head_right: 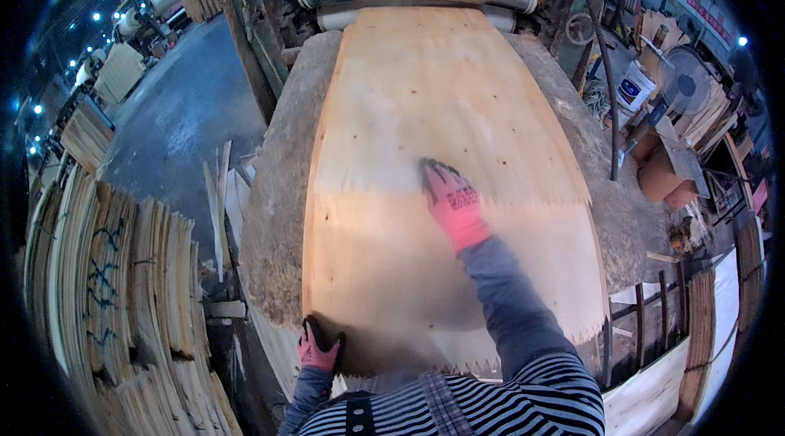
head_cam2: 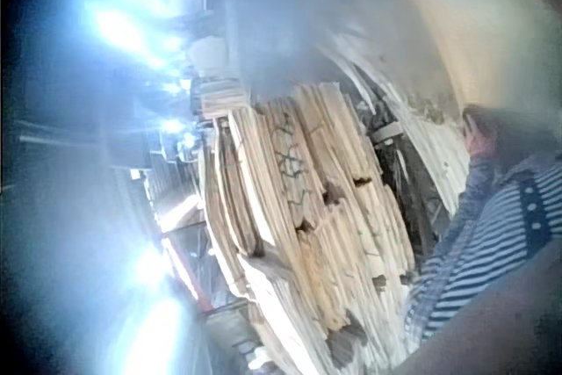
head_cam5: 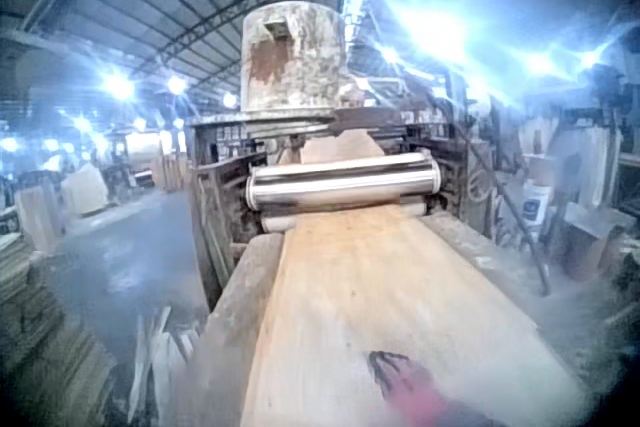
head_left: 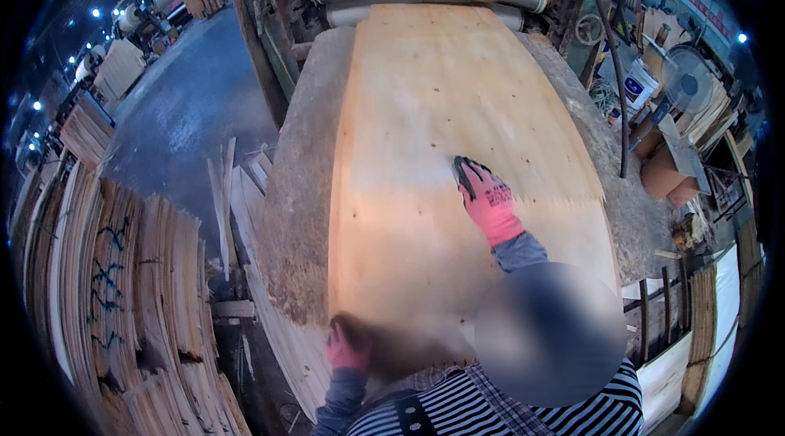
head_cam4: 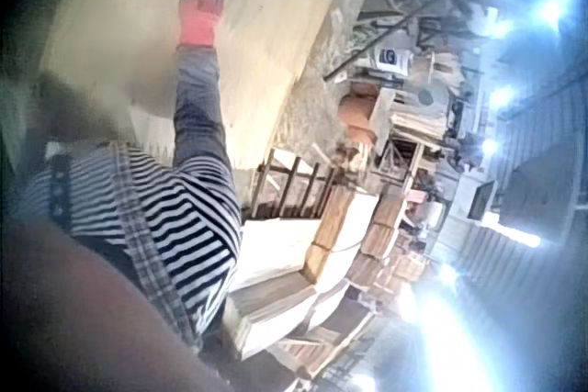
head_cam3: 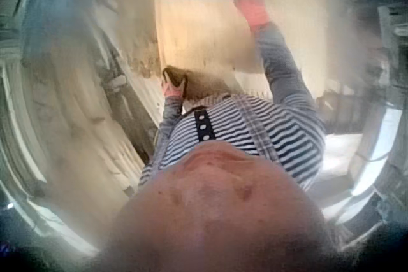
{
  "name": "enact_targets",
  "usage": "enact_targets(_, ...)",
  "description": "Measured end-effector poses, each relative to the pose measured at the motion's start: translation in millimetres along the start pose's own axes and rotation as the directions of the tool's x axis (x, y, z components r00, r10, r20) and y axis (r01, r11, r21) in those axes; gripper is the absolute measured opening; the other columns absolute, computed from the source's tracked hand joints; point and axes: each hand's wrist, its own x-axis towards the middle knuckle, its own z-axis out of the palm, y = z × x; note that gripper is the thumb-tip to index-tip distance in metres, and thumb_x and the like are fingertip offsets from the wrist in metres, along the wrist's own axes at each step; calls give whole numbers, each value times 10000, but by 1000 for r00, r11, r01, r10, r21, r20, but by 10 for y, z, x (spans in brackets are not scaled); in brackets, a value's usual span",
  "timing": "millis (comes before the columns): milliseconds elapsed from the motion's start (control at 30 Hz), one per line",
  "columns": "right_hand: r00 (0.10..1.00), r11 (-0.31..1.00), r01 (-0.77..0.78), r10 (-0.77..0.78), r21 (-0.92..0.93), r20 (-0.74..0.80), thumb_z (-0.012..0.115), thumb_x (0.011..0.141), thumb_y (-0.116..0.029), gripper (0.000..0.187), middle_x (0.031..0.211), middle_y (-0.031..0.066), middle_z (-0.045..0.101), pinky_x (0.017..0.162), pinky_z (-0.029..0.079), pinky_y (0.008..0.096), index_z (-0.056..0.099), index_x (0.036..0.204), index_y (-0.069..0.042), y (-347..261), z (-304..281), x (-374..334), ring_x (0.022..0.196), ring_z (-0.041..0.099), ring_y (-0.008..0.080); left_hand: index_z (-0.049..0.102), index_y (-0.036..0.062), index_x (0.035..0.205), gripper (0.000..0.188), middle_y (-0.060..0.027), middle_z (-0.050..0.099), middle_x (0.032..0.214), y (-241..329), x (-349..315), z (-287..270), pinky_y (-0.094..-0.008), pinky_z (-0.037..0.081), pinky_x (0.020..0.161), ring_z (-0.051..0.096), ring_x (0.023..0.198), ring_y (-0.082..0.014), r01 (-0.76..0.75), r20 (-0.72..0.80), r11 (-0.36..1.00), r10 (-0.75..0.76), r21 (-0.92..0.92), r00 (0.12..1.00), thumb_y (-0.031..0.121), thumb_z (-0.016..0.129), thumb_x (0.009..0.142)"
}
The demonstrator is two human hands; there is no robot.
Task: The person feeds large, light-colored wooden boards with serrated edges into a roller machine in a workshop. They guide the boards through the rollers with gloved hands, retrieve them from a stack, and repeat the process.
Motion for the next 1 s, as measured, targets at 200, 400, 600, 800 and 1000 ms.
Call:
enact_targets(200, 994, 981, -85, 97, -175, 57, 509, 745, -236, 467, 1177, 138, 429, 920, 309, 377, 403, 1186, -120, 608, 792, 567, 1084, 408, 269, 429, 64, 1142, 536, -120, 533, 1060, -143, 342, -157, -341, 428, 793, 535, 946, -258, 101, 211, 913, -17, -395, 977, 217, 622, 666)
enact_targets(400, 957, 992, 121, -127, 40, 262, 515, 756, -339, 591, 1244, 152, 345, 994, 194, 416, 317, 1251, -84, -356, 289, -145, 1172, 294, 306, 521, 15, 1060, 378, -73, 584, 964, -264, 560, -505, -269, 431, 778, 550, 868, -164, 157, 236, 410, 152, -899, 960, 168, 632, 733)
enact_targets(600, 840, 981, -35, -75, 192, 538, 595, 704, -279, 651, 1268, 203, 286, 997, 166, 445, 314, 1241, -41, -618, -584, -1509, 1192, 240, 352, 395, -44, 1172, 357, -127, 452, 1169, 98, 637, -727, -261, 397, 864, 491, 1014, -195, 307, 433, 369, 333, -877, 838, 90, 441, 845)
enact_targets(800, 899, 994, -88, 109, -69, 425, 599, 702, -299, 713, 1290, 211, 251, 992, 154, 464, 266, 1256, 0, -889, -829, -1912, 1195, 222, 376, 405, -23, 1172, 387, -106, 458, 1167, 90, 411, -294, -279, 343, 911, 444, 1058, -169, 313, 297, 9, 349, -950, 889, 229, 388, 878)
enact_targets(1000, 806, 873, -245, 425, -422, 412, 482, 747, -440, 653, 1306, 137, 283, 983, 125, 495, 316, 1252, -61, -708, -112, -1811, 1202, 244, 317, 466, 9, 1121, 362, -89, 531, 1066, -287, 576, 141, -281, 410, 836, 520, 944, -171, 558, 535, -142, 174, -817, 827, 243, 456, 845)
